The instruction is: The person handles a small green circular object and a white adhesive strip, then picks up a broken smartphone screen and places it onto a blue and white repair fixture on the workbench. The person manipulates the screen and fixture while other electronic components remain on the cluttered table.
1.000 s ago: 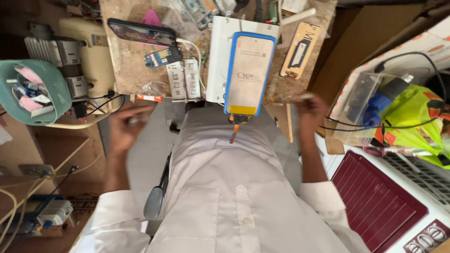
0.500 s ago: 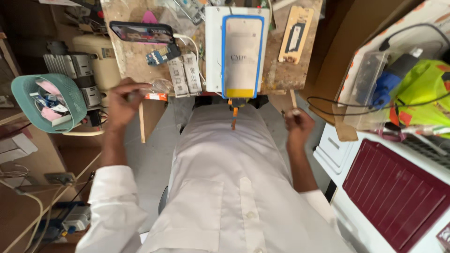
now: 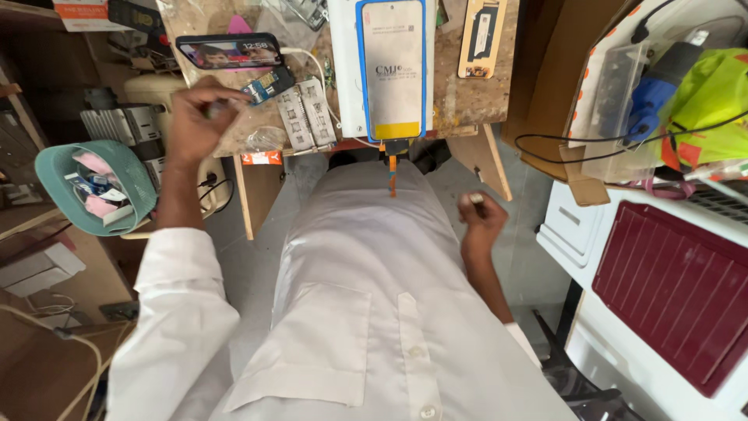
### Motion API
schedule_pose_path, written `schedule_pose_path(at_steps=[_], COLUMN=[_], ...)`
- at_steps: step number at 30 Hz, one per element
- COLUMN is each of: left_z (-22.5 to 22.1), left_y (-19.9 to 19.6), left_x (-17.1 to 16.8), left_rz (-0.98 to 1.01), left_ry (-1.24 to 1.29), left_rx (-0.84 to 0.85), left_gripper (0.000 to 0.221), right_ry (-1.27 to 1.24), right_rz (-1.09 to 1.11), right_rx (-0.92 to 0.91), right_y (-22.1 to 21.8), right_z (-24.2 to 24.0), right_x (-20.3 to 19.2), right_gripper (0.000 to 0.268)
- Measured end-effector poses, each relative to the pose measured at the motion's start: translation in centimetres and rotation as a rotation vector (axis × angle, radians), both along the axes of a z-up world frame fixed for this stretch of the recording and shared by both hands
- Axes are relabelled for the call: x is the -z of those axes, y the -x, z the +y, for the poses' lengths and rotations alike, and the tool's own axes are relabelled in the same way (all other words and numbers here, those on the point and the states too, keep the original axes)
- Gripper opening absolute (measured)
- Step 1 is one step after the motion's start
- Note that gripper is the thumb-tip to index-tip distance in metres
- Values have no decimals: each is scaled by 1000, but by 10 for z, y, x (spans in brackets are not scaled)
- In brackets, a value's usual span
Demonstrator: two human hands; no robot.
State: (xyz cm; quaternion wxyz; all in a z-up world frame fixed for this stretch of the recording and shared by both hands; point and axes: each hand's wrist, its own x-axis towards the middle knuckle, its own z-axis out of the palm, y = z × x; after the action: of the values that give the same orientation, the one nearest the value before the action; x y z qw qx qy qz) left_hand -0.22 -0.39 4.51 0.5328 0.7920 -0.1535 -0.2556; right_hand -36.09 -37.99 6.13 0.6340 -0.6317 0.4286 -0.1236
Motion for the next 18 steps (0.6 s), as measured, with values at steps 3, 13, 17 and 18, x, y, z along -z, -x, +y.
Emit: schedule_pose_path(at_steps=[3, 13, 17, 18], left_z=[33, -43, -23, -11], left_y=[-26, -24, -64, -75], left_x=[15, 33, 45, 48], left_rz=[-42, -43, -66, -54], left_ry=[30, -33, 205, 139], left_rx=[-77, 239, 226, 156], left_gripper=[24, 18, 18, 15], right_ry=[-50, -105, -5, 30], right_rz=[-75, -15, 11, -25], right_rx=[-44, 32, -142, -124], right_y=[-30, 64, 27, 7], right_z=[25, 70, 89, 92], right_x=[12, 0, 6, 10], right_gripper=[8, 7, 5, 4])
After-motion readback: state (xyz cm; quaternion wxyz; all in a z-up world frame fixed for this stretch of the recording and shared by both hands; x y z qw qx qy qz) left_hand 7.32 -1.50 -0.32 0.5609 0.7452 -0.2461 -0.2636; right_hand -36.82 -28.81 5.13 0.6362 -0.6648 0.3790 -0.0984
